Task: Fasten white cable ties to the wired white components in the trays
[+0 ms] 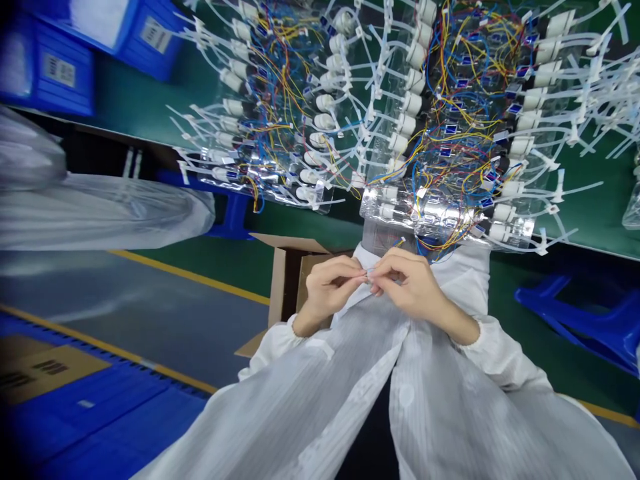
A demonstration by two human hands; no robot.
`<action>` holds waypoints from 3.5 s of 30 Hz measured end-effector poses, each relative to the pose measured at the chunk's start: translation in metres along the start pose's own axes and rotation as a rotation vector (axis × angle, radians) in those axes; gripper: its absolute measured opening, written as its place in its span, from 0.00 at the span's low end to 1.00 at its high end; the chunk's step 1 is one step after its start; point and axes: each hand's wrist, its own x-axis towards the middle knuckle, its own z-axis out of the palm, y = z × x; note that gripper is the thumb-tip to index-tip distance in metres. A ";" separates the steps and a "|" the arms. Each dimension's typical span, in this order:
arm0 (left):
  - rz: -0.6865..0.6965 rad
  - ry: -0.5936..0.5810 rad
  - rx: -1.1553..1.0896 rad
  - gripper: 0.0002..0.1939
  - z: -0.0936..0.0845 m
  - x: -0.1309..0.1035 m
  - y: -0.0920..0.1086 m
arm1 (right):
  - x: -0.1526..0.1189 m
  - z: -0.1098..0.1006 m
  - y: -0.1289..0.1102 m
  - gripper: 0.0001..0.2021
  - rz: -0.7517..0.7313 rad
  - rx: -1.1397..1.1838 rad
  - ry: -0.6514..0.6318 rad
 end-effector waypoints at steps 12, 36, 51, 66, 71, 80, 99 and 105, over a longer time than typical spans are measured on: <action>0.204 0.297 -0.291 0.25 -0.011 0.092 -0.008 | -0.004 -0.035 -0.136 0.09 -0.516 -0.757 0.029; 0.115 -0.190 0.455 0.08 -0.002 0.098 -0.056 | 0.013 -0.070 -0.076 0.17 -0.342 -1.163 -0.043; 0.105 -0.312 0.871 0.14 -0.004 0.144 0.016 | 0.002 -0.083 -0.111 0.11 -0.625 -1.036 0.137; -0.054 -0.448 0.741 0.04 -0.012 0.213 0.007 | -0.011 -0.091 -0.094 0.11 -0.633 -0.998 0.180; -0.017 -0.488 0.917 0.06 -0.011 0.214 0.022 | -0.007 -0.098 -0.096 0.11 -0.631 -0.985 0.176; 0.182 -0.864 1.111 0.10 0.051 0.208 0.009 | -0.003 -0.096 -0.091 0.10 -0.633 -0.939 0.165; -0.109 -0.386 -0.401 0.26 -0.065 0.136 0.054 | -0.033 -0.095 -0.100 0.10 -0.490 -0.450 0.111; -0.280 -0.483 -0.917 0.27 -0.081 0.056 0.070 | -0.015 -0.059 -0.051 0.11 -0.172 -0.063 -0.256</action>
